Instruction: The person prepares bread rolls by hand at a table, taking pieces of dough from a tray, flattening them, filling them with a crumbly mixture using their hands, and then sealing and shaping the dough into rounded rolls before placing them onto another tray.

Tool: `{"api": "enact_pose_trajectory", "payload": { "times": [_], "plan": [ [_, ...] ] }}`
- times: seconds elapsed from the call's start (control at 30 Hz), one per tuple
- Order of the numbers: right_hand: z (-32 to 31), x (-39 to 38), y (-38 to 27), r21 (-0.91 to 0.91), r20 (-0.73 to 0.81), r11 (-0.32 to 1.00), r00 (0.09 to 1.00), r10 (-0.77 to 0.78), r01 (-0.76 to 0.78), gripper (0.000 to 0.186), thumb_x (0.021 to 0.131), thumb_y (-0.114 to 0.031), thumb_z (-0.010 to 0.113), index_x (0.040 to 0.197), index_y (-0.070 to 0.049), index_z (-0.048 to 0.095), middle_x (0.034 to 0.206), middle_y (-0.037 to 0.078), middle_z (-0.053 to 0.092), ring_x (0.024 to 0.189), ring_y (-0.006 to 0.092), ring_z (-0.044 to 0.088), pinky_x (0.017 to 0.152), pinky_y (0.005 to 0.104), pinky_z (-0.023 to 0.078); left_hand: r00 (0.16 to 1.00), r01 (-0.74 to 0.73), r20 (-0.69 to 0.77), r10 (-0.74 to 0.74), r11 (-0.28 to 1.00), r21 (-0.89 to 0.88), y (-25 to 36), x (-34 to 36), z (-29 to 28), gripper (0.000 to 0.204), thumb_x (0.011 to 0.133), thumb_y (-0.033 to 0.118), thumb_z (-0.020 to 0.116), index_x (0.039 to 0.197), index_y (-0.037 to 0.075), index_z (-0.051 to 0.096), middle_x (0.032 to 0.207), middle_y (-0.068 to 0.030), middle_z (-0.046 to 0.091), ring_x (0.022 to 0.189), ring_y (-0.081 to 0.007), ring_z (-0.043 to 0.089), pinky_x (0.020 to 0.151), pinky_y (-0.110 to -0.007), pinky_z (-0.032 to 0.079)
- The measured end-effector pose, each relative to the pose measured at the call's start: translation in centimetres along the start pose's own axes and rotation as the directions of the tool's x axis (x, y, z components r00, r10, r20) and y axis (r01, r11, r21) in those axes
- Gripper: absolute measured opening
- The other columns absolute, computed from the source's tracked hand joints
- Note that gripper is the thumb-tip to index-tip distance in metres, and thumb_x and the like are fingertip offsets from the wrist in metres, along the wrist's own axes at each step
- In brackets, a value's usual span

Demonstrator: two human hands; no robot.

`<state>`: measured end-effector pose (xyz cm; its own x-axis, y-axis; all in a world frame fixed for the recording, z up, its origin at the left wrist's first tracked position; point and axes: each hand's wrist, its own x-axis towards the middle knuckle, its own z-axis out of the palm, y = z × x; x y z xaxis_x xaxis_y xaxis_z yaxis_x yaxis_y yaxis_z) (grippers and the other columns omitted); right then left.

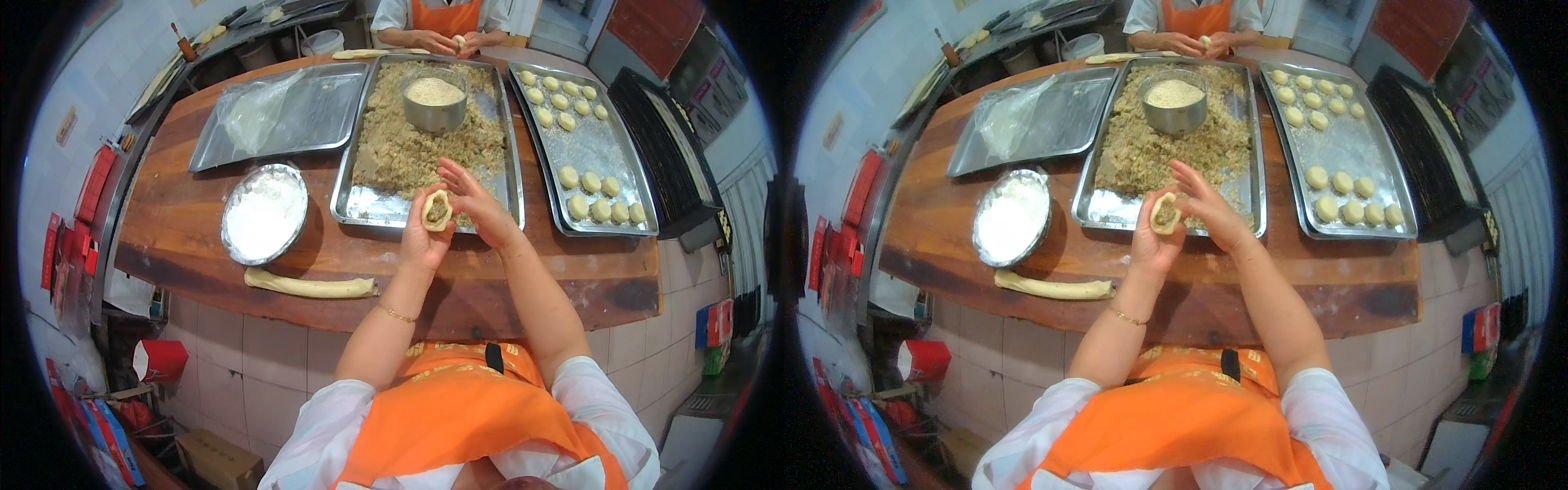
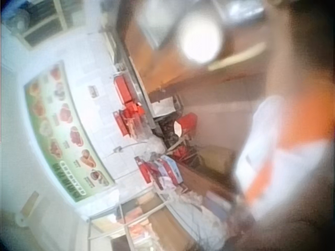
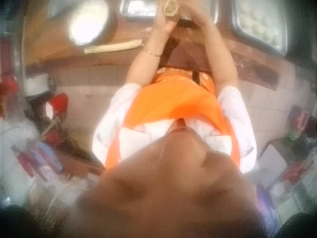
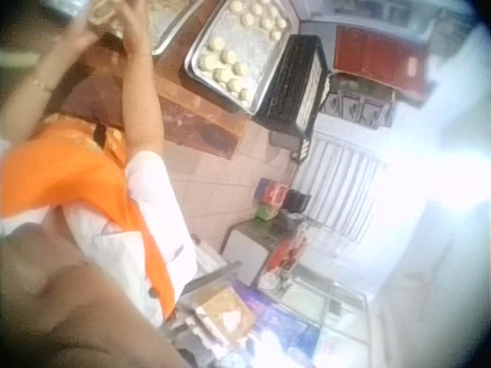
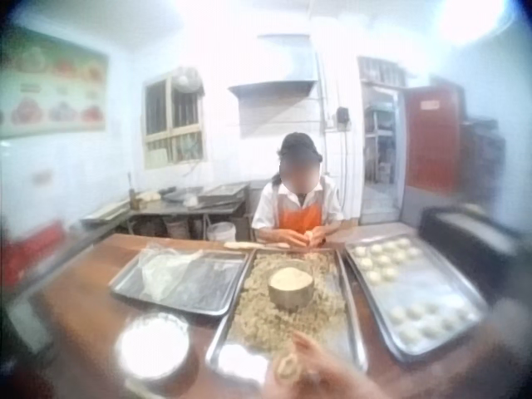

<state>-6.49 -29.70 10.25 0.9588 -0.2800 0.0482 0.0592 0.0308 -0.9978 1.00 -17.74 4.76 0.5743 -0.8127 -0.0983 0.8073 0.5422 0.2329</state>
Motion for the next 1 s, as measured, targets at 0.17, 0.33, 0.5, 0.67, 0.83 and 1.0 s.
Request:
{"api": "enact_pose_trajectory", "payload": {
  "times": [0.17,0.33,0.5,0.67,0.83,1.0],
  "plan": [
    [1.1,-0.8,0.2,-0.096,0.064,0.985,0.987,0.147,-0.141,0.076,0.085,-0.006,0.058,0.157,-0.013,0.035,0.126,0.006,0.058,0.101,0.011,0.057,0.084,0.0252,0.049,0.996,-0.035,-0.079,0.037,0.999,0.035,-1.5,0.4,0.0,0.022,0.098,0.033,0.063,0.1,0.011,0.065,0.092,-0.0036,0.068,0.081,-0.0149,0.067,0.071,-0.029,0.059],
    [1.6,-0.9,1.6,-0.121,0.082,0.99,0.993,0.083,-0.073,0.071,0.086,-0.005,0.057,0.155,-0.014,0.039,0.116,0.003,0.062,0.089,0.0094,0.057,0.076,0.0249,0.048,0.992,-0.042,-0.115,0.052,0.995,0.087,-1.8,1.0,-2.0,0.02,0.097,0.03,0.064,0.098,0.011,0.063,0.087,-0.0023,0.067,0.077,-0.0148,0.066,0.065,-0.027,0.057],
    [-2.3,0.1,2.0,-0.67,-0.104,0.741,0.985,-0.141,0.036,0.069,0.089,-0.016,0.063,0.154,-0.013,0.04,0.136,0.007,0.06,0.121,0.0212,0.056,0.099,0.0409,0.043,0.991,0.021,-0.13,-0.018,0.999,0.025,-0.5,0.2,-0.3,0.027,0.102,0.033,0.054,0.101,0.008,0.062,0.086,-0.0062,0.066,0.07,-0.0162,0.065,0.049,-0.023,0.051],
    [-4.5,0.6,3.0,-0.93,-0.104,0.367,0.964,-0.245,-0.007,0.08,0.088,-0.036,0.069,0.158,-0.015,0.034,0.16,0.01,0.038,0.148,0.0279,0.033,0.118,0.0458,0.028,0.985,0.049,-0.163,-0.049,0.999,-0.003,0.1,-0.5,-0.2,0.039,0.105,0.042,0.048,0.112,0.006,0.062,0.093,-0.0091,0.066,0.077,-0.0217,0.066,0.062,-0.027,0.058],
    [-0.1,-0.2,-1.6,-0.296,-0.037,0.954,0.999,0.039,-0.048,0.082,0.087,-0.035,0.071,0.157,-0.015,0.034,0.16,0.015,0.035,0.147,0.0326,0.033,0.118,0.0432,0.03,0.949,-0.01,-0.315,-0.006,0.999,-0.048,-0.7,-0.4,0.5,0.033,0.104,0.041,0.053,0.108,0.01,0.063,0.092,-0.0046,0.068,0.082,-0.0184,0.068,0.068,-0.03,0.06],
    [0.7,-0.4,1.5,-0.202,0.104,0.972,0.984,0.144,-0.121,0.071,0.089,-0.018,0.065,0.155,-0.014,0.039,0.136,0.009,0.053,0.121,0.0187,0.052,0.104,0.0325,0.043,0.963,-0.011,-0.269,0.016,1.0,0.022,-1.4,0.3,-0.6,0.022,0.1,0.032,0.06,0.104,0.011,0.062,0.093,-0.0023,0.066,0.084,-0.0155,0.067,0.073,-0.032,0.058]
  ]
}}
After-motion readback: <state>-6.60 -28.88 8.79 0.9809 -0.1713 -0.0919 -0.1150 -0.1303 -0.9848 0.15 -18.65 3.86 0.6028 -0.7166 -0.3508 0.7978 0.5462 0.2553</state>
